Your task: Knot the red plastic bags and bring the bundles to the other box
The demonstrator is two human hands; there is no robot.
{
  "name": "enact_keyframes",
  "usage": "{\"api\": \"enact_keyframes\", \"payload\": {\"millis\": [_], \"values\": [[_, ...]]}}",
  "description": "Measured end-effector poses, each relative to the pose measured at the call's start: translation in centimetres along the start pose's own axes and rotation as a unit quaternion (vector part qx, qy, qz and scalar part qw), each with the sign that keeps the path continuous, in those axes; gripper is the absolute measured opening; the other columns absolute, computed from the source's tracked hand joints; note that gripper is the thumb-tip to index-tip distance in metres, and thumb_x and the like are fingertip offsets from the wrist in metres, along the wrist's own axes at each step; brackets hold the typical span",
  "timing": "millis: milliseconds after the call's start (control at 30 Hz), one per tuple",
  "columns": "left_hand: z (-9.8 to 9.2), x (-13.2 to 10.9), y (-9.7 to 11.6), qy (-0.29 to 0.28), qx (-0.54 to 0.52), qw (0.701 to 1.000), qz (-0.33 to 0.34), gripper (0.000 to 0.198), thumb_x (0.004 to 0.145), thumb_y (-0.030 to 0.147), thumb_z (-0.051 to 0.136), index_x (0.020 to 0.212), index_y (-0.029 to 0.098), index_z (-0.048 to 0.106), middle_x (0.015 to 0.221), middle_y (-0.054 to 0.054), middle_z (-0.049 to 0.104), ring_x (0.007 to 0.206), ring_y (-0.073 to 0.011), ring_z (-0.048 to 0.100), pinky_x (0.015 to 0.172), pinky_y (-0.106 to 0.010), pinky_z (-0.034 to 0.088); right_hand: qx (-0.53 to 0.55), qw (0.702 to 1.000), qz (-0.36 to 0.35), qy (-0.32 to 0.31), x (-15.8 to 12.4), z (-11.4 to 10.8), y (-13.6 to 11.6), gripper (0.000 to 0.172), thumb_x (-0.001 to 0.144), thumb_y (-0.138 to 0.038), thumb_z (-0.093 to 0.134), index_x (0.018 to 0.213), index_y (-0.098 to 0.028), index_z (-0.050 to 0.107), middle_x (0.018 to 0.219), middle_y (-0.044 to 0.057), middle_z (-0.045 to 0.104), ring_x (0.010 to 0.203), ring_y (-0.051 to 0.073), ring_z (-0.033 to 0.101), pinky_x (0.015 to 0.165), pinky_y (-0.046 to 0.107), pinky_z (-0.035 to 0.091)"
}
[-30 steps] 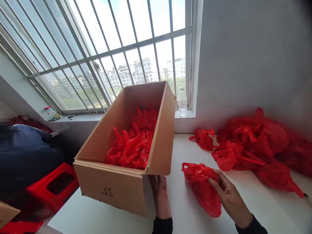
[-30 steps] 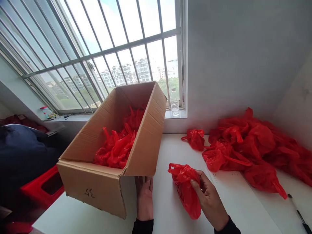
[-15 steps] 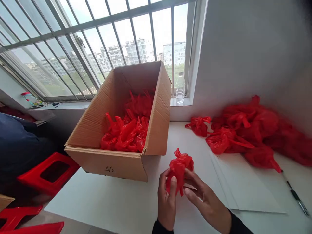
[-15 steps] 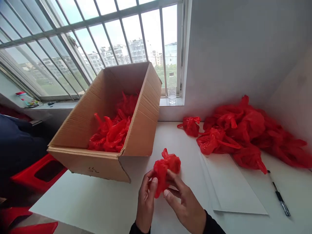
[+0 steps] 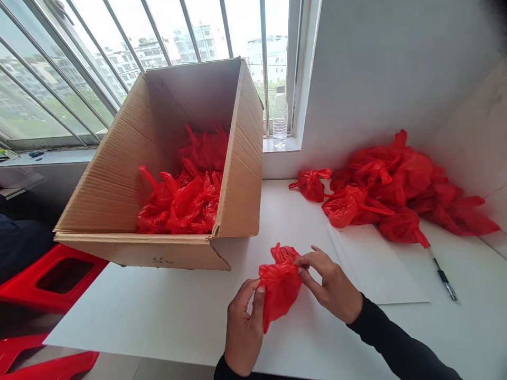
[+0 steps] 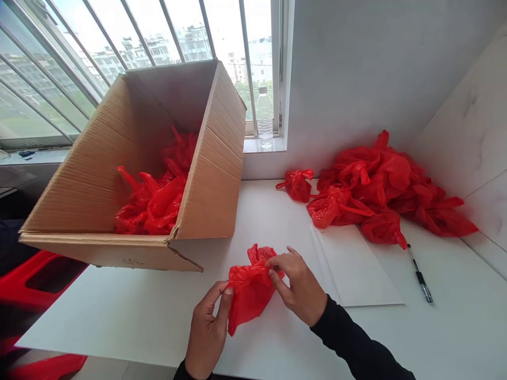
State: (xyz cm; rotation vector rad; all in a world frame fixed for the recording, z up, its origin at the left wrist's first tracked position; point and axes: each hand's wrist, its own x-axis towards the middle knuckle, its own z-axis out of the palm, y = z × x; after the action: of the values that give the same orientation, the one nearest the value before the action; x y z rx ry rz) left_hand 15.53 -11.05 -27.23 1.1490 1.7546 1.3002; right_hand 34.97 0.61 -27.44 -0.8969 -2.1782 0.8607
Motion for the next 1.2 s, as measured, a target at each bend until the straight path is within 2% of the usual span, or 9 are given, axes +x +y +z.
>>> {"api": "enact_keyframes", "payload": {"millis": [67, 167, 333, 467, 700, 833, 933, 1067, 1200], "values": [[-1.2, -0.3, -0.5, 0.048, 0.002, 0.998, -0.037, 0.039, 0.098, 0.052, 0.047, 0.11, 0.023, 0.069, 0.102, -0.005, 0.073, 0.094, -0.0235, 0.066, 0.077, -0.03, 0.048, 0.014, 0.995, 0.089, 0.051, -0.7, -0.9, 0.6, 0.015, 0.097, -0.035, 0.046, 0.098, -0.027, 0.059, 0.088, 0.002, 0.066, 0.081, 0.021, 0.062, 0.088, 0.047, 0.052], [-2.3, -0.7, -1.4, 0.113, -0.001, 0.991, -0.069, 0.041, 0.097, 0.054, 0.047, 0.118, 0.024, 0.066, 0.115, -0.007, 0.071, 0.108, -0.0264, 0.064, 0.086, -0.034, 0.05, 0.014, 0.981, 0.169, 0.095, -1.9, -2.5, 1.1, 0.015, 0.094, -0.039, 0.048, 0.095, -0.028, 0.058, 0.099, 0.006, 0.065, 0.096, 0.026, 0.061, 0.062, 0.035, 0.05], [-0.3, -0.7, -0.8, 0.108, 0.104, 0.984, 0.092, 0.054, 0.094, 0.038, 0.056, 0.147, 0.035, 0.044, 0.149, -0.006, 0.049, 0.137, -0.0277, 0.045, 0.11, -0.043, 0.041, 0.031, 0.991, 0.13, -0.008, -2.3, -2.0, -0.5, 0.036, 0.09, -0.041, 0.058, 0.124, -0.032, 0.05, 0.113, 0.005, 0.063, 0.103, 0.026, 0.06, 0.084, 0.04, 0.052], [0.6, 0.2, -0.6, 0.091, 0.181, 0.966, 0.162, 0.028, 0.09, 0.031, 0.063, 0.117, 0.033, 0.071, 0.114, -0.005, 0.068, 0.113, -0.0268, 0.058, 0.104, -0.044, 0.044, 0.038, 0.992, 0.104, -0.058, -1.7, -1.2, -1.5, 0.021, 0.095, -0.043, 0.051, 0.108, -0.03, 0.061, 0.1, 0.002, 0.067, 0.094, 0.024, 0.06, 0.087, 0.039, 0.048], [-2.0, -0.8, -0.3, 0.192, 0.124, 0.971, 0.077, 0.013, 0.097, 0.034, 0.055, 0.1, 0.026, 0.065, 0.098, -0.003, 0.065, 0.09, -0.0191, 0.061, 0.082, -0.031, 0.049, 0.144, 0.965, 0.21, 0.068, -3.0, -4.1, -0.2, 0.029, 0.098, -0.051, 0.046, 0.093, -0.027, 0.061, 0.077, -0.001, 0.057, 0.072, 0.018, 0.052, 0.065, 0.029, 0.044], [-1.3, -1.8, 1.2, 0.209, 0.146, 0.956, 0.147, 0.018, 0.09, 0.029, 0.065, 0.108, 0.028, 0.066, 0.108, -0.004, 0.055, 0.1, -0.0204, 0.056, 0.084, -0.031, 0.047, 0.134, 0.972, 0.179, 0.078, -4.0, -4.5, -0.6, 0.023, 0.096, -0.048, 0.051, 0.098, -0.028, 0.06, 0.092, 0.002, 0.063, 0.084, 0.02, 0.058, 0.075, 0.03, 0.047], [-1.1, -2.0, 2.3, 0.194, 0.192, 0.943, 0.193, 0.019, 0.085, 0.023, 0.072, 0.103, 0.028, 0.071, 0.092, -0.003, 0.051, 0.085, -0.0185, 0.054, 0.073, -0.03, 0.047, 0.124, 0.973, 0.182, 0.062, -4.4, -4.5, -1.4, 0.021, 0.094, -0.048, 0.055, 0.088, -0.028, 0.057, 0.076, -0.002, 0.056, 0.069, 0.016, 0.052, 0.065, 0.028, 0.046], [-2.3, -2.4, 4.0, 0.162, 0.096, 0.977, 0.102, 0.004, 0.086, 0.028, 0.07, 0.088, 0.026, 0.073, 0.064, 0.002, 0.049, 0.065, -0.0159, 0.054, 0.056, -0.026, 0.045, 0.159, 0.955, 0.233, 0.092, -4.6, -5.0, -2.1, 0.025, 0.095, -0.052, 0.051, 0.089, -0.028, 0.055, 0.072, -0.002, 0.054, 0.063, 0.015, 0.051, 0.056, 0.026, 0.044], [-3.3, -3.4, 6.0, 0.155, -0.053, 0.987, -0.006, 0.023, 0.084, 0.045, 0.069, 0.078, 0.024, 0.067, 0.073, -0.002, 0.061, 0.078, -0.0206, 0.062, 0.062, -0.026, 0.051, 0.147, 0.951, 0.247, 0.11, -4.9, -6.0, -3.0, 0.027, 0.094, -0.054, 0.052, 0.102, -0.028, 0.054, 0.088, 0.002, 0.063, 0.074, 0.018, 0.06, 0.059, 0.027, 0.051]]}}
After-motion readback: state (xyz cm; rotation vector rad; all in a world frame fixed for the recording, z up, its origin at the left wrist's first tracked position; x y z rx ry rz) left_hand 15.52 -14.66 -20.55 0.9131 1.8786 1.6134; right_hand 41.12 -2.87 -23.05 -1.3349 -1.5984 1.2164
